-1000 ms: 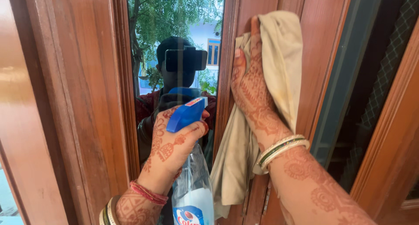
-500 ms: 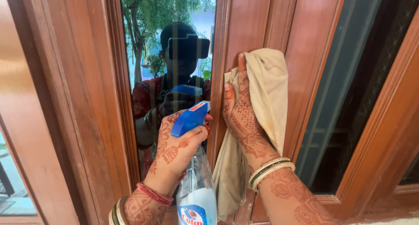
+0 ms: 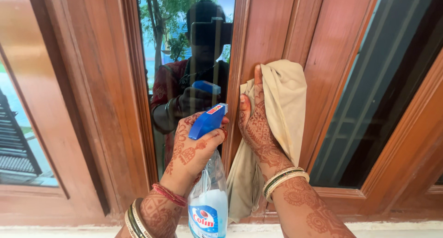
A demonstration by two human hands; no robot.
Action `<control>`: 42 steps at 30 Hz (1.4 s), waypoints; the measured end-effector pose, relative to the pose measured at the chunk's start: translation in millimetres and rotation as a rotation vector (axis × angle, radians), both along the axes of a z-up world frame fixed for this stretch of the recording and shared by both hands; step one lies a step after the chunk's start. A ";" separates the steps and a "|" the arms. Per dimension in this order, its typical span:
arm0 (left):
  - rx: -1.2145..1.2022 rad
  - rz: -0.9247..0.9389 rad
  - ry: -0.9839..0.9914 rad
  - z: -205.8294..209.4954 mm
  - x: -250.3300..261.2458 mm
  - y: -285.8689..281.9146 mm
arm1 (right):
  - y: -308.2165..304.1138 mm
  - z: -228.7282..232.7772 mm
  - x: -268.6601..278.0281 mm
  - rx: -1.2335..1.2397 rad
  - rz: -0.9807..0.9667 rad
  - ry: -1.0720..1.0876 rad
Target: The person cleans a glass window pane in a wooden frame by spraying it with a cleaning liquid and wiping it with a cloth.
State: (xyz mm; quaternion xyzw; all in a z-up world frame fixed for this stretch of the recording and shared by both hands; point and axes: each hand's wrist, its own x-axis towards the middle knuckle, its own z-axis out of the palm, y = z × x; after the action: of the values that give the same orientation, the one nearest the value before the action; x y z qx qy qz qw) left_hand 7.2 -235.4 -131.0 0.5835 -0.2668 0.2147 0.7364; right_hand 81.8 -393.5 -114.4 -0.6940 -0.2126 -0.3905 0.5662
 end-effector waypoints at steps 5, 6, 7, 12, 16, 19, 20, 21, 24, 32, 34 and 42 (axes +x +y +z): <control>0.010 0.015 0.066 -12.2 -12.8 3.9 | -4.5 -29.6 -2.9 -0.119 -0.117 -0.141; -0.002 -0.005 0.069 -15.2 -15.3 4.1 | -4.8 -35.6 -3.8 -0.133 -0.133 -0.162; -0.015 -0.025 0.071 -18.4 -17.9 4.4 | -4.1 -41.1 -4.0 -0.141 -0.144 -0.171; -0.005 0.005 0.115 -34.1 -26.5 3.9 | -6.1 -65.8 -7.3 -0.148 -0.164 -0.192; 0.015 0.015 0.128 -46.7 -30.3 3.4 | -6.3 -85.1 -11.8 -0.141 -0.172 -0.196; -0.001 0.013 0.163 -55.5 -31.8 1.7 | -8.3 -96.9 -13.5 -0.146 -0.174 -0.207; -0.002 0.014 0.170 -58.9 -32.1 0.8 | -8.9 -103.8 -16.2 -0.148 -0.181 -0.208; -0.008 0.012 0.162 -61.6 -32.1 0.0 | -8.3 -107.6 -16.2 -0.154 -0.187 -0.212; -0.048 0.013 0.177 -71.8 -34.6 -3.3 | -10.7 -123.3 -23.7 -0.195 -0.219 -0.229; -0.074 -0.089 0.214 -88.6 -36.8 -5.6 | -16.9 -136.0 -82.2 -0.176 -0.471 -0.156; -0.128 -0.131 0.189 -91.5 -40.5 -9.0 | -23.7 -134.2 -93.2 -0.112 -0.441 -0.098; 0.091 0.089 0.170 -94.4 -52.5 -20.5 | -63.3 -110.7 -109.3 0.244 -0.011 0.353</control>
State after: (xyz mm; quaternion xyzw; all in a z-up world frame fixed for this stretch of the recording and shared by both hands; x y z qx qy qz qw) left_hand -45.3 -255.8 -225.5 0.6435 -0.1869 0.1847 0.7189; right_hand -27.5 -456.8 -225.1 -0.6790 -0.0577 -0.2890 0.6724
